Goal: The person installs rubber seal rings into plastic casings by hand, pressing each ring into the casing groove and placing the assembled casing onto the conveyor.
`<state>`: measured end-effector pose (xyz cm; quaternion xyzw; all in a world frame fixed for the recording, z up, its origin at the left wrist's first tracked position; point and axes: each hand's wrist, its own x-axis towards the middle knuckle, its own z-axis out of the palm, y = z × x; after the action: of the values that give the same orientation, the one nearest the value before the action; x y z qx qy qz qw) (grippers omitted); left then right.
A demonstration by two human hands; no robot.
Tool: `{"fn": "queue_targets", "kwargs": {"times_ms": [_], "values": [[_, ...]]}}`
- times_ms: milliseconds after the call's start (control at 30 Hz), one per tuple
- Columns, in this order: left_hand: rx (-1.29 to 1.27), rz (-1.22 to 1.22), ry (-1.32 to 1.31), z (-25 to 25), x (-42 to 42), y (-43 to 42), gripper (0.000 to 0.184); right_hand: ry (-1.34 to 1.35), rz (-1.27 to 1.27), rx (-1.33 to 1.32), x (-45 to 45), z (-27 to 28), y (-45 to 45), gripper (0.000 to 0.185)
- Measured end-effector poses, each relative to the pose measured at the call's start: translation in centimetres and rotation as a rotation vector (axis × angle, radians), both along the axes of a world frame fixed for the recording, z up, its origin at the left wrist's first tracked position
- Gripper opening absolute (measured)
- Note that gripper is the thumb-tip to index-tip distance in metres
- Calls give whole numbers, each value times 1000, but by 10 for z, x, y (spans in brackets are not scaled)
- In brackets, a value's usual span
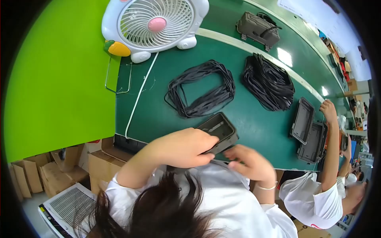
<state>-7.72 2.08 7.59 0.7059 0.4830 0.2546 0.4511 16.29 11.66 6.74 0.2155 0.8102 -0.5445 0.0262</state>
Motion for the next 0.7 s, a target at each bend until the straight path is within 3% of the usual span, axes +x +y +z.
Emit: {"fn": "queue_targets", "kwargs": {"times_ms": [33,133,233,267,300,367,467,533,633,667,700], "values": [[-45,-80,119,2,4,1,18,-134,-48,23,6,14,4,24],[-208,-270,434,12,21,7,13,422,27,274,1,81,11,20],[242,-59,504,-6,44,-4,16,1099,374,-2,-4,103,11,14],[182,-87,574,-14,51,-3,19,1182,402,-123,-10,108,10,17],[320,-11,580,-27,55,-2,19,1262,438,-242,-16,113,9,23],[586,143,580,-53,62,1,20,1279,370,-251,-24,123,4,15],[566,219,608,-59,71,3,22,1463,374,-329,-39,111,3,14],[483,208,580,-52,69,5,25,1318,608,-551,-39,107,21,20],[334,224,431,-42,67,3,29,1139,365,-489,-42,75,39,13],[303,246,400,-40,69,1,34,1027,-56,-305,-42,53,32,13],[287,259,390,-40,72,0,35,779,-85,-139,-55,51,59,15]]}}
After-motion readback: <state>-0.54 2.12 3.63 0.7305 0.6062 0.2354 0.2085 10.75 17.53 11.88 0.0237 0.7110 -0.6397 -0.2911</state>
